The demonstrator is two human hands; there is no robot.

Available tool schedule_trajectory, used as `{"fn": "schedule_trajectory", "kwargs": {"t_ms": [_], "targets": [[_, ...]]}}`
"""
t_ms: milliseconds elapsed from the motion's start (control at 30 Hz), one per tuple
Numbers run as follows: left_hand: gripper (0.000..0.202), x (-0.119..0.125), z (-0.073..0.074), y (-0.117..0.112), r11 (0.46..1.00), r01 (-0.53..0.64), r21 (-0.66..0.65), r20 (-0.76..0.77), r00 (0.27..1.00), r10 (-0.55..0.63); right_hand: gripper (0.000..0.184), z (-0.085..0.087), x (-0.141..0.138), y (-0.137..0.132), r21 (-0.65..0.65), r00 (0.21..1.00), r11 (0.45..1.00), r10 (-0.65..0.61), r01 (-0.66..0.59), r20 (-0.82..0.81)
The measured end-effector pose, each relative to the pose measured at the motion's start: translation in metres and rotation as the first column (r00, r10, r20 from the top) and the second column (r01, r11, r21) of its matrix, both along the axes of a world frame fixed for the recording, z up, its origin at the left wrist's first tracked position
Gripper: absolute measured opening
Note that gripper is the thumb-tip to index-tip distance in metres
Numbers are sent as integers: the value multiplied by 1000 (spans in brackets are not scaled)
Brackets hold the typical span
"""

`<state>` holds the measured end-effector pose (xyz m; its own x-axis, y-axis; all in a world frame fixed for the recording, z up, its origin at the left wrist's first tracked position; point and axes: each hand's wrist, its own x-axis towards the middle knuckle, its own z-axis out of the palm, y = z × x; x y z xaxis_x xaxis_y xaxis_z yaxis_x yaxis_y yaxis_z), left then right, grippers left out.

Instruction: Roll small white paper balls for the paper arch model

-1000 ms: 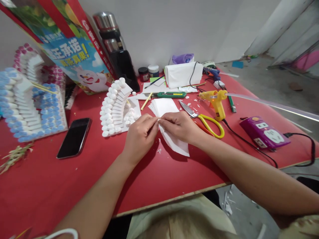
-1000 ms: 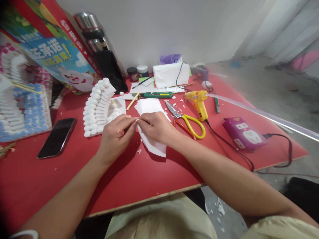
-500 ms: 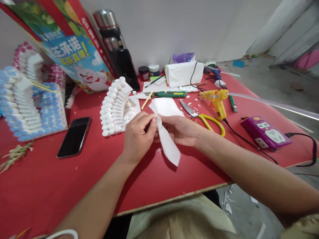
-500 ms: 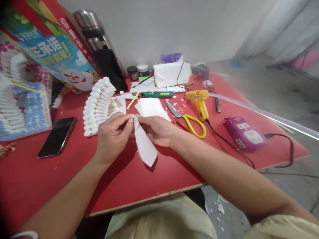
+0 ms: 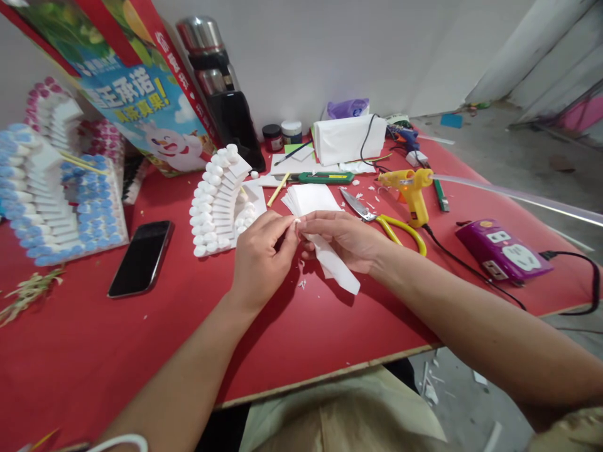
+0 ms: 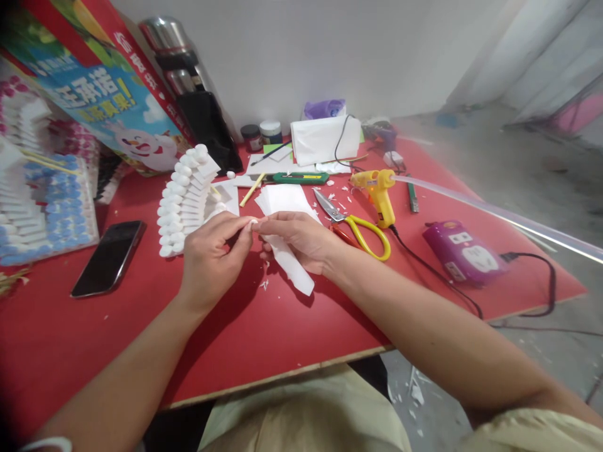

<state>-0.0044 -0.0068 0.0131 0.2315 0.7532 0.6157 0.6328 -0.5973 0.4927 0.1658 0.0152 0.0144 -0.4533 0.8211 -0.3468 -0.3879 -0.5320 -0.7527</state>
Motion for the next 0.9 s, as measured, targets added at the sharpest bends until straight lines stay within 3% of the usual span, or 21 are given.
{"fn": "schedule_trajectory", "kwargs": {"t_ms": [67,167,267,333,400,467,533,733,900], "targets": [[16,0,0,0,1000,-2,8,-3,1000,2,24,0,0,0,39,999,999,-7,5,47],[16,1,-1,0,1000,-8,5,-10,1000,8,26,-1,0,-1,208,986,977,-78,47,144],[17,1,-2,-1,1000,-10,-2,-16,1000,10,18,-1,0,-2,441,928,895,-216,64,304],[17,1,-2,-1,1000,-9,-3,-21,1000,8,15,-1,0,-3,515,894,855,-272,55,356],[18,1,-1,-1,1000,-8,-3,-31,999,8,17,0,1,-3,420,931,905,-205,64,300],[19,1,0,0,1000,-12,-1,-38,999,12,21,1,1,-2,220,982,974,-91,53,167],[20,1,0,0,1000,-21,-4,-39,999,21,24,3,1,-2,86,996,996,-38,31,80],[22,0,-2,-1,1000,-26,13,-78,997,26,16,3,0,-3,95,986,992,-96,83,136],[27,0,-11,1,989,0,151,-380,923,58,17,-8,0,-2,182,959,972,-187,149,212]]}}
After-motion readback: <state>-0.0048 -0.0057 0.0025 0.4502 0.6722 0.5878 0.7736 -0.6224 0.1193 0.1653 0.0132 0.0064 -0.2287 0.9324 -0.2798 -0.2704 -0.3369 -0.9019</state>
